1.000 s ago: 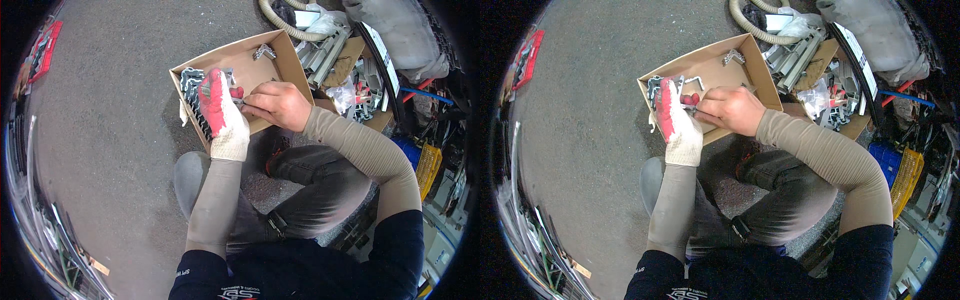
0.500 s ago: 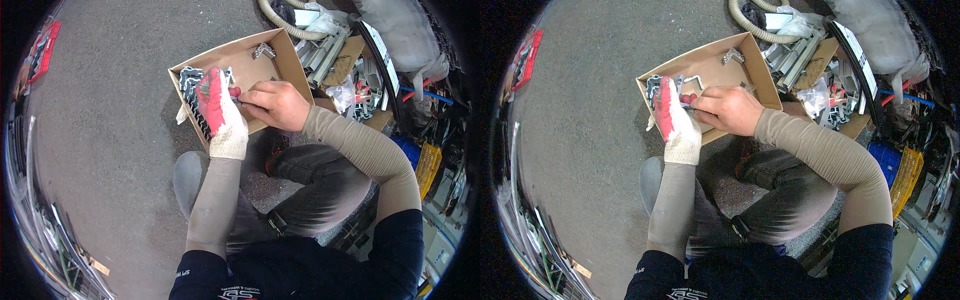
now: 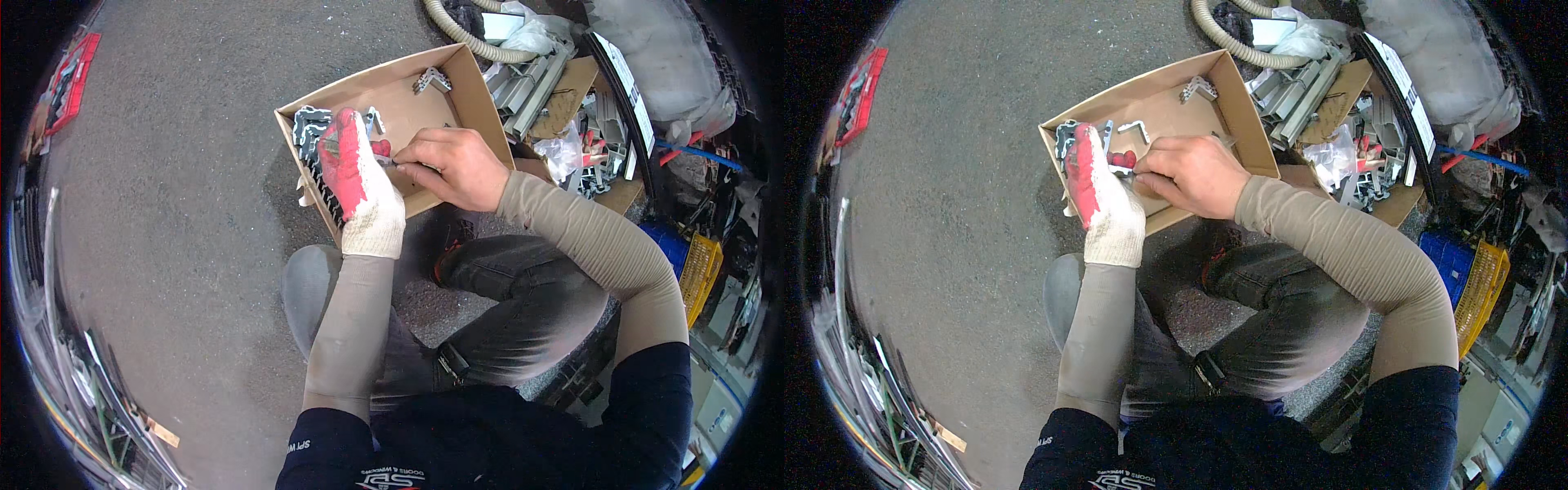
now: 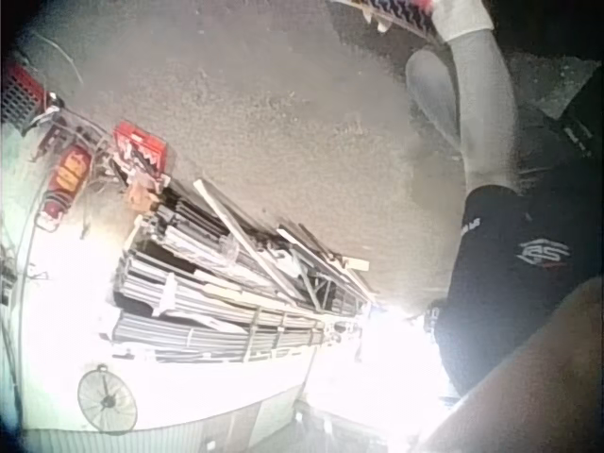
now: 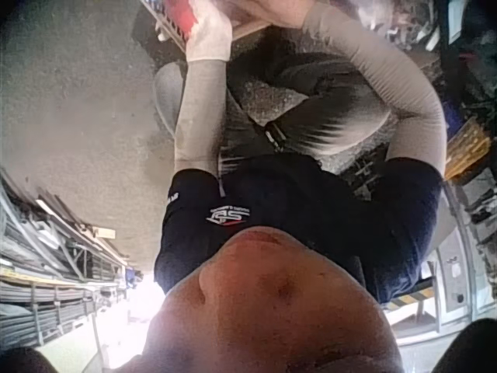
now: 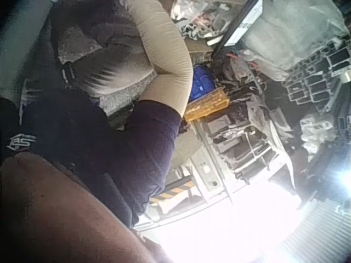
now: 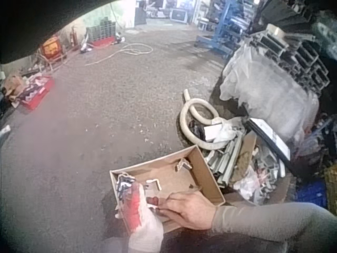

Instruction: The person sorts through a cardboard box of metal brackets and metal profiles by hand, picking them up and examining them.

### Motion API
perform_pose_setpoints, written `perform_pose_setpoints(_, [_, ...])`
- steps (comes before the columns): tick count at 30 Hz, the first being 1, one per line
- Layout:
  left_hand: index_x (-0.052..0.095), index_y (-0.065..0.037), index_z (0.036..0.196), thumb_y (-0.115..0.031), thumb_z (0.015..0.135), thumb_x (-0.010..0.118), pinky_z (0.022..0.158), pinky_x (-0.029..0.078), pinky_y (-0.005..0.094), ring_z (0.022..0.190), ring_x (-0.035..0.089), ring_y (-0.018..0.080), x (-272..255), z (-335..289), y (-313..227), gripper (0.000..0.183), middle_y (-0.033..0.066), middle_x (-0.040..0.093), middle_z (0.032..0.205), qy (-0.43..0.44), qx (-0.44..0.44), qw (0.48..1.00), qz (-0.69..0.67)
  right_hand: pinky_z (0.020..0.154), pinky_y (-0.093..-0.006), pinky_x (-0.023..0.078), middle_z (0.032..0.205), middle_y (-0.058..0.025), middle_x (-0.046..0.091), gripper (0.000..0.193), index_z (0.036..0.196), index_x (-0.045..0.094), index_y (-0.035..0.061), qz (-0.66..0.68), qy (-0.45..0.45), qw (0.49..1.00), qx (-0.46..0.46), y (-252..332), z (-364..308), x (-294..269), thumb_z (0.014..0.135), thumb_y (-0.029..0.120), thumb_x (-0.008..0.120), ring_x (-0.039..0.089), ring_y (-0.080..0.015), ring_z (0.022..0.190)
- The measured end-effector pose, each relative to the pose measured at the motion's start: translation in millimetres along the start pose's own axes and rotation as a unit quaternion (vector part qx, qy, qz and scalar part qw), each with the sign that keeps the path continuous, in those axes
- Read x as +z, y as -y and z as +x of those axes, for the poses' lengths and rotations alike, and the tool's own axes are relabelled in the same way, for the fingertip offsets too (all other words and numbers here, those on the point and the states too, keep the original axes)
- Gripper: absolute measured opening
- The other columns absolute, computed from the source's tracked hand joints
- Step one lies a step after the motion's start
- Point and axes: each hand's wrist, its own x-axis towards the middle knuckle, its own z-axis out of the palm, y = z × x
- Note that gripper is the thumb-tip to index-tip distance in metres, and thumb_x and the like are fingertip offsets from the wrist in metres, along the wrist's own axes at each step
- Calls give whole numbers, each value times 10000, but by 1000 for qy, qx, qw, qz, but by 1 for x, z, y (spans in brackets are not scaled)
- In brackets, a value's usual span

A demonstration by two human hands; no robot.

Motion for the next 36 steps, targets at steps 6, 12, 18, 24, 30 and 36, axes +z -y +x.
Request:
perform_pose_setpoints(6, [570, -73, 1182, -313, 921, 741, 658, 472, 267, 746, 586, 130, 1, -3, -1, 393, 54, 638, 942, 24, 13, 1000, -10, 682, -418, 524, 841, -120, 650, 122, 956, 674, 44, 16, 17, 999, 30, 1, 2, -3, 857, 98, 719, 649, -326, 772])
perform_pose_setpoints(12, [571, -66, 1204, -230, 925, 742, 681, 481, 267, 809, 583, 113, 7, -13, -5, 366, 42, 629, 1011, 22, 40, 999, 21, 675, -424, 515, 820, -137, 650, 97, 921, 676, 44, 10, 31, 999, 37, 2, 4, -11, 852, 102, 711, 645, -351, 774])
perform_pose_setpoints(18, [576, -71, 1229, -263, 934, 733, 689, 487, 285, 805, 580, 120, 6, -15, -9, 386, 39, 624, 1044, 43, 45, 995, 72, 693, -332, 515, 808, -101, 689, 174, 923, 674, 22, 156, 136, 950, 235, 4, 11, -21, 865, 164, 756, 664, -179, 763])
perform_pose_setpoints(24, [591, -81, 1211, -353, 932, 726, 668, 466, 288, 748, 558, 127, 7, -18, -6, 413, 34, 609, 1020, 69, 28, 993, 87, 738, -273, 535, 859, -43, 703, 145, 980, 703, -33, 371, 111, 869, 307, -8, 1, -14, 924, 99, 726, 639, -96, 795])
perform_pose_setpoints(30, [599, -71, 1168, -378, 926, 719, 618, 432, 285, 693, 529, 125, 8, -17, -1, 409, 31, 581, 962, 65, -5, 997, 48, 765, -256, 545, 876, -51, 705, 163, 1004, 701, -45, 417, 132, 838, 326, -12, 0, -14, 928, 97, 726, 646, -98, 807])
perform_pose_setpoints(36, [595, -56, 1177, -384, 960, 657, 602, 427, 282, 679, 522, 128, -1, -13, 7, 398, 41, 576, 953, 58, -24, 995, 75, 771, -258, 546, 876, -54, 712, 171, 993, 707, -45, 432, 143, 825, 336, -11, 1, -8, 911, 100, 746, 655, -102, 820])
